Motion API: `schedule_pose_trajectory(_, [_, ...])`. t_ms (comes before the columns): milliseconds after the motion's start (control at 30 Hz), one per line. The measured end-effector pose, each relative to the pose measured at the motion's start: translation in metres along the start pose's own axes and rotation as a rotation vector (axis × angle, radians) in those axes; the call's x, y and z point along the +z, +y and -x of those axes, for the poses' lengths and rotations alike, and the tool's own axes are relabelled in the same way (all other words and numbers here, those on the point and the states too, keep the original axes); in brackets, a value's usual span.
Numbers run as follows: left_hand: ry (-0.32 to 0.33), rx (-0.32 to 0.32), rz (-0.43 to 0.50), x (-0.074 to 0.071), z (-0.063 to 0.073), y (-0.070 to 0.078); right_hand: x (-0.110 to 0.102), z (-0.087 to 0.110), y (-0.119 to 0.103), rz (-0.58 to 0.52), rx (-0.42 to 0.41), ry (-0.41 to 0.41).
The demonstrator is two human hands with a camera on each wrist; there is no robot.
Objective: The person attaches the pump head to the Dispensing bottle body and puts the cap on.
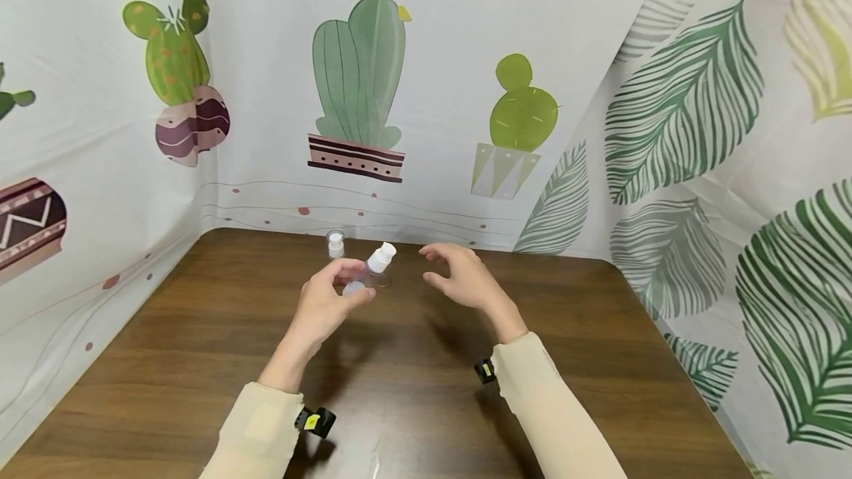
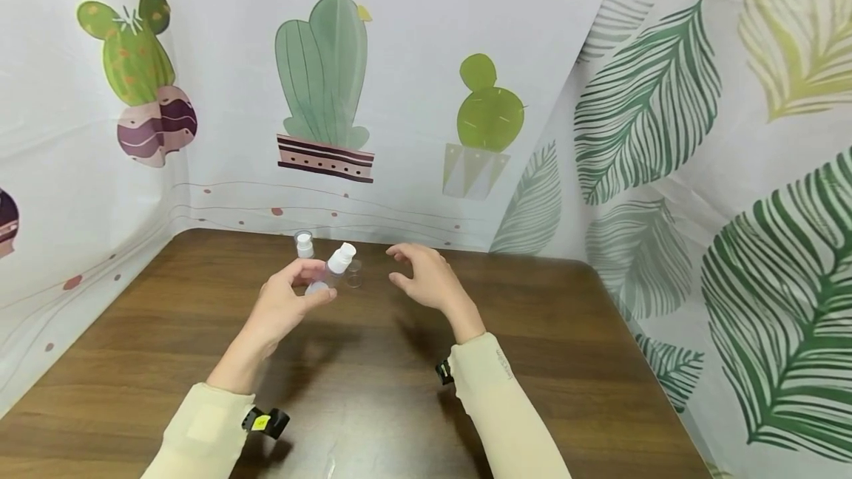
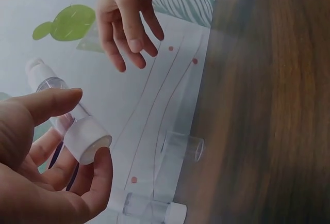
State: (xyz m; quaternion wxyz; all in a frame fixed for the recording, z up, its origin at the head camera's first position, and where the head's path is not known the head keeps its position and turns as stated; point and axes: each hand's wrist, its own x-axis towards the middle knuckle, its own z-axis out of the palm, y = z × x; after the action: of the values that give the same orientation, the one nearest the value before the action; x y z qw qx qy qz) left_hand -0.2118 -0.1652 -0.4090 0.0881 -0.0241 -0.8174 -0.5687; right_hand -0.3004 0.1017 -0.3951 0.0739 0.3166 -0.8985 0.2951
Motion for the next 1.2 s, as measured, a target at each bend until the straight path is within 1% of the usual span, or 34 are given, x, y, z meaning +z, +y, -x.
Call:
schedule_pose_trajectory(233, [0.011,0.001,-0.003,-0.006,-0.001,-0.002,0.011,-0.012,0.004,0.021,-0.026,-0.015])
schedule_pose_trajectory(433, [0.013,-0.002,-0.012,-0.008,-0.002,-0.003,0.021,-0.020,0.006,0.058,-0.008,-0.047])
schedule_pose_trajectory(667, [0.017,-0.013,-0.001,-0.012,-0.003,-0.003,0.031,-0.032,0.005,0.054,-0.015,-0.084])
schedule_pose_trajectory(833, [0.015,-0.010,-0.004,-0.013,-0.004,-0.002,0.036,-0.040,0.004,0.076,-0.011,-0.114])
schedule_pose_trajectory(1200, [0.033,-0.022,-0.010,-0.016,-0.005,-0.005,0.045,-0.055,0.003,0.124,-0.015,-0.163])
